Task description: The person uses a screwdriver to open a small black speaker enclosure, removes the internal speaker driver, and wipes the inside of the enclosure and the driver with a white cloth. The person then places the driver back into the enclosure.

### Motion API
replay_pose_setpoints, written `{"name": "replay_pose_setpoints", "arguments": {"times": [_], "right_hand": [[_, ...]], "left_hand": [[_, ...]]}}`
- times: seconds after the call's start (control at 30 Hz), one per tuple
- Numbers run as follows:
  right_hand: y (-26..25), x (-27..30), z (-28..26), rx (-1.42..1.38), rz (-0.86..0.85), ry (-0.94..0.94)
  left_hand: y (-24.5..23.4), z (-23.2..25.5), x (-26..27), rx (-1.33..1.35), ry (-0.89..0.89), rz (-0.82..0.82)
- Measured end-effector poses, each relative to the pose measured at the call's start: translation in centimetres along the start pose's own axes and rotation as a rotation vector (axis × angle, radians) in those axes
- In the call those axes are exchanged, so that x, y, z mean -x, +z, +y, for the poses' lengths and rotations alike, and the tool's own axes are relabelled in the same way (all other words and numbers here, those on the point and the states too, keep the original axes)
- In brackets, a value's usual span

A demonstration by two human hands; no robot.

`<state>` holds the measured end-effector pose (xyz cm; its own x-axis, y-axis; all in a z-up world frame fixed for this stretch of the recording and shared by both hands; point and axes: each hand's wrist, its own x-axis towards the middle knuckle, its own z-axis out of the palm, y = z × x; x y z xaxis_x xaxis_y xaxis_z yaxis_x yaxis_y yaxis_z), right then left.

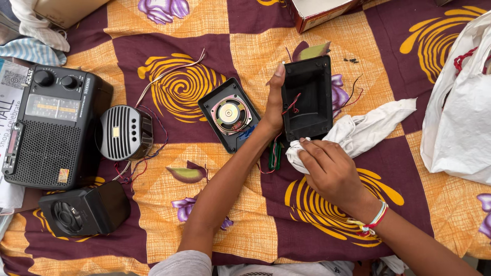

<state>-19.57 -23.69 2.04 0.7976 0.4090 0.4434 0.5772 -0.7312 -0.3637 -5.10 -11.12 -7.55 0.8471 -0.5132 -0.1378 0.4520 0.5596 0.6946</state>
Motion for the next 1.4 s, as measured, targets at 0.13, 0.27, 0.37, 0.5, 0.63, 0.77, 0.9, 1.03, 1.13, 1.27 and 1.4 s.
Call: {"name": "replay_pose_setpoints", "arguments": {"times": [0.13, 0.27, 0.37, 0.5, 0.63, 0.77, 0.9, 1.03, 1.13, 1.27, 1.4], "right_hand": [[-0.2, -0.1, 0.9, -0.146, -0.133, 0.172], [-2.5, -0.9, 1.3, 0.005, -0.272, 0.269], [-4.5, -1.3, 1.7, 0.057, -0.253, 0.314], [-4.4, -1.1, 1.5, 0.104, -0.219, 0.383], [-2.4, -0.7, 0.7, 0.154, -0.301, 0.320], [-1.4, -1.4, -0.8, 0.109, -0.293, 0.249], [-1.1, -2.0, -2.6, -0.024, -0.259, 0.246], [-1.5, -1.4, -1.3, -0.028, -0.318, 0.297], [-2.4, -0.7, 0.7, -0.023, -0.443, 0.554], [-6.0, -1.8, 4.2, -0.137, -0.105, 0.635], [-5.8, -4.8, 5.4, -0.145, 0.302, 0.434]], "left_hand": [[0.0, -0.3, -0.1, -0.010, -0.085, -0.069], [-0.3, -0.2, -0.2, -0.022, -0.069, -0.027], [-0.4, -0.4, -0.6, -0.028, -0.035, -0.018], [-0.8, -0.5, -0.6, -0.027, -0.050, 0.009], [-0.7, -0.9, -0.4, -0.036, 0.000, -0.050], [-0.5, -1.0, -0.2, -0.061, 0.017, -0.048], [-0.6, -0.6, 0.2, -0.046, -0.042, -0.102], [0.0, -0.6, 0.0, -0.020, -0.073, -0.118], [0.0, -0.1, 0.1, -0.087, -0.033, -0.040], [0.3, 0.5, -0.2, -0.016, -0.099, -0.026], [-0.3, 0.3, -0.1, -0.042, -0.145, 0.005]]}}
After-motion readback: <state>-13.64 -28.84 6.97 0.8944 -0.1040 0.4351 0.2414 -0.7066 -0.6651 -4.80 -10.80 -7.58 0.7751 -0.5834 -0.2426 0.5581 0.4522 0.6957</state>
